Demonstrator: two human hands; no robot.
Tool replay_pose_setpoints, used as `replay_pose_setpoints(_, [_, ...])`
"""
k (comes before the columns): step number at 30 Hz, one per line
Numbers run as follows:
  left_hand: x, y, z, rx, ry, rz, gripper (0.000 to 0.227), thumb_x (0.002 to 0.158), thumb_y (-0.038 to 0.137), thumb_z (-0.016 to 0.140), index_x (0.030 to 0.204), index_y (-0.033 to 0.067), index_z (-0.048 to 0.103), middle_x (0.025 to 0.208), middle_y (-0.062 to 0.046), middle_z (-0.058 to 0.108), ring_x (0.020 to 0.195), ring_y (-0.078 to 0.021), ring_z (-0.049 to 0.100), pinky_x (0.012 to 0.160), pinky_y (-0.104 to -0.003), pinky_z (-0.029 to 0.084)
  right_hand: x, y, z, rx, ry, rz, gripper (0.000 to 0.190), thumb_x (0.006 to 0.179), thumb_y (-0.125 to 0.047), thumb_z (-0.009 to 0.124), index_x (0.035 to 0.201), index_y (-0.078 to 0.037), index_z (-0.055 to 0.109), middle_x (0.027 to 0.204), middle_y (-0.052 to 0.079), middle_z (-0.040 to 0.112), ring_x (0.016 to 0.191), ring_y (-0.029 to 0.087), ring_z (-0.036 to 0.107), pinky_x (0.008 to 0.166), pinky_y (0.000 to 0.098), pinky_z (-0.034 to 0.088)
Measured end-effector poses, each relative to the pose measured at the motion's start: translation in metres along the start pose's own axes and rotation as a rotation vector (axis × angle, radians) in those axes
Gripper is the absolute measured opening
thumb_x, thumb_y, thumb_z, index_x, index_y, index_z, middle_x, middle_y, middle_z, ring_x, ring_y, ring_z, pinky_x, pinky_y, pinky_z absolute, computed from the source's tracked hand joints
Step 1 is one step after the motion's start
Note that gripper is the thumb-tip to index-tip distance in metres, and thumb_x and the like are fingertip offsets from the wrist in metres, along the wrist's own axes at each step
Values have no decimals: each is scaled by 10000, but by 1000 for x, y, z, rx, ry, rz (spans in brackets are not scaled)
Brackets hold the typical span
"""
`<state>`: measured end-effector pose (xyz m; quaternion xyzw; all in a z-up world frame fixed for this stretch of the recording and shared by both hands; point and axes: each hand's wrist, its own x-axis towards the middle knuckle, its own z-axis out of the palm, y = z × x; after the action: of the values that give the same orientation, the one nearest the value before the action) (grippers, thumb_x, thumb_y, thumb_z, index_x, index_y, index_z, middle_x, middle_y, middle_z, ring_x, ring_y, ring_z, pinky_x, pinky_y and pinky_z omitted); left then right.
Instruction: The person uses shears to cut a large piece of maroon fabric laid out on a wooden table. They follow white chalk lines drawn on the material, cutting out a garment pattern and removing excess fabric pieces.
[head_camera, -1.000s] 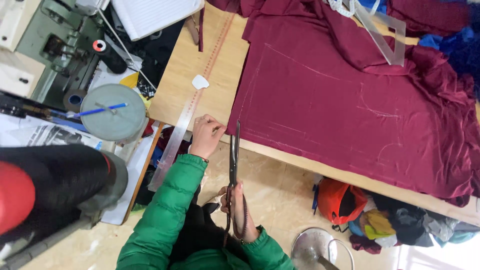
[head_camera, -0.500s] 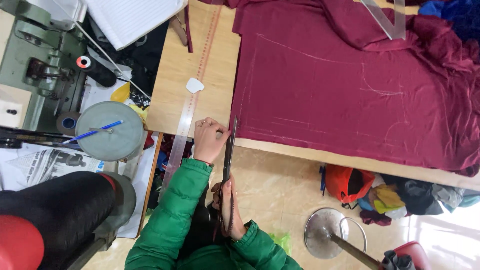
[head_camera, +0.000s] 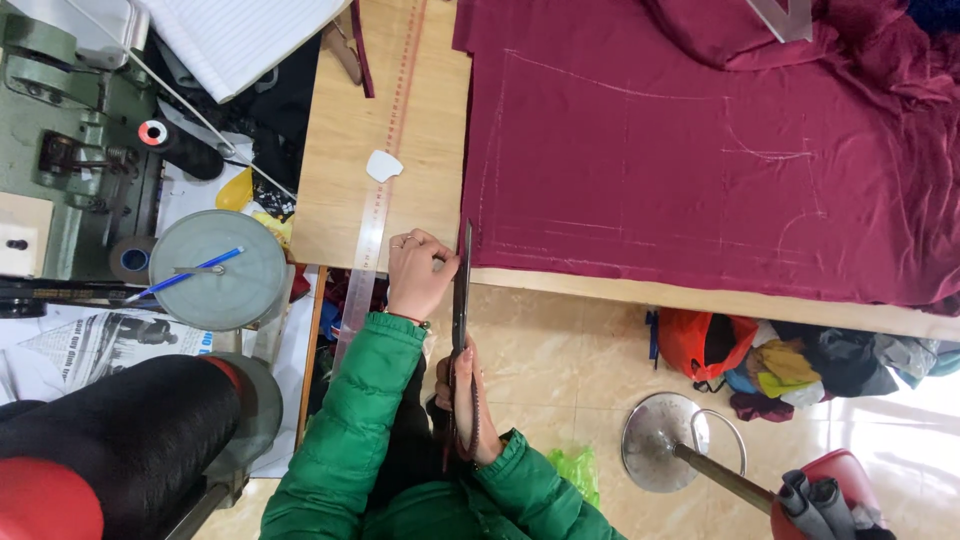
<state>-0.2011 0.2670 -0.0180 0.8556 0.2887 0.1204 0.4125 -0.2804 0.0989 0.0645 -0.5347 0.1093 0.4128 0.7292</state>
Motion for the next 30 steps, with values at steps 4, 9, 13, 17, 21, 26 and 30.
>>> replay_pose_setpoints(4, [0, 1, -1, 1, 3, 0, 179, 846, 250, 667, 711, 194, 770, 905, 49, 619, 1070, -299, 492, 942, -373, 421, 7, 14, -11, -3, 15, 44, 407, 1019, -579, 397, 1197, -224, 486, 726, -44, 281, 504, 21, 220, 414, 194, 214])
replay_pose_setpoints(9, [0, 2, -2, 19, -14, 3, 193, 858, 240, 663, 706, 185, 769, 910, 47, 624, 1066, -290, 485, 951, -373, 411, 5, -2, -1, -22, 30, 51, 626, 1000, -539, 401, 1535, -219, 458, 678, -59, 216, 495, 23, 181, 390, 188, 192])
replay_pose_setpoints(13, [0, 1, -6, -13, -53, 5, 191, 876, 248, 674, 727, 175, 769, 916, 45, 599, 1057, -273, 483, 982, -379, 384, 2, -7, 3, 7, 23, 68, 610, 1006, -512, 422, 1535, -212, 458, 665, -69, 205, 504, 14, 173, 382, 167, 177])
replay_pose_setpoints(17, [2, -1, -8, -25, -77, 9, 189, 860, 250, 670, 716, 170, 761, 920, 34, 617, 1045, -260, 504, 988, -376, 361, 3, -14, 6, 11, 53, 107, 620, 994, -535, 413, 1538, -242, 463, 684, -63, 237, 513, 11, 188, 399, 153, 202])
replay_pose_setpoints(21, [4, -12, -5, -26, -108, 50, 173, 857, 234, 671, 738, 157, 772, 922, 27, 614, 981, -203, 568, 1014, -380, 332, 12, -42, 21, -57, 77, 144, 742, 941, -620, 380, 1571, -229, 415, 726, -26, 261, 514, 33, 195, 419, 173, 218])
replay_pose_setpoints(26, [6, -35, 8, -44, -61, 86, 134, 786, 339, 747, 726, 219, 748, 889, -19, 632, 1058, -298, 578, 1038, -400, 418, 42, -27, 6, -177, 50, 135, 788, 1009, -724, 286, 1443, -92, 466, 759, -6, 340, 493, 45, 332, 381, 154, 291])
replay_pose_setpoints(30, [6, -38, 7, -45, -73, 99, 134, 785, 340, 742, 731, 217, 747, 890, -17, 647, 1043, -297, 589, 1035, -401, 416, 42, -35, 12, -160, 30, 141, 835, 980, -771, 297, 1457, -102, 447, 776, -8, 334, 512, 54, 326, 400, 170, 298])
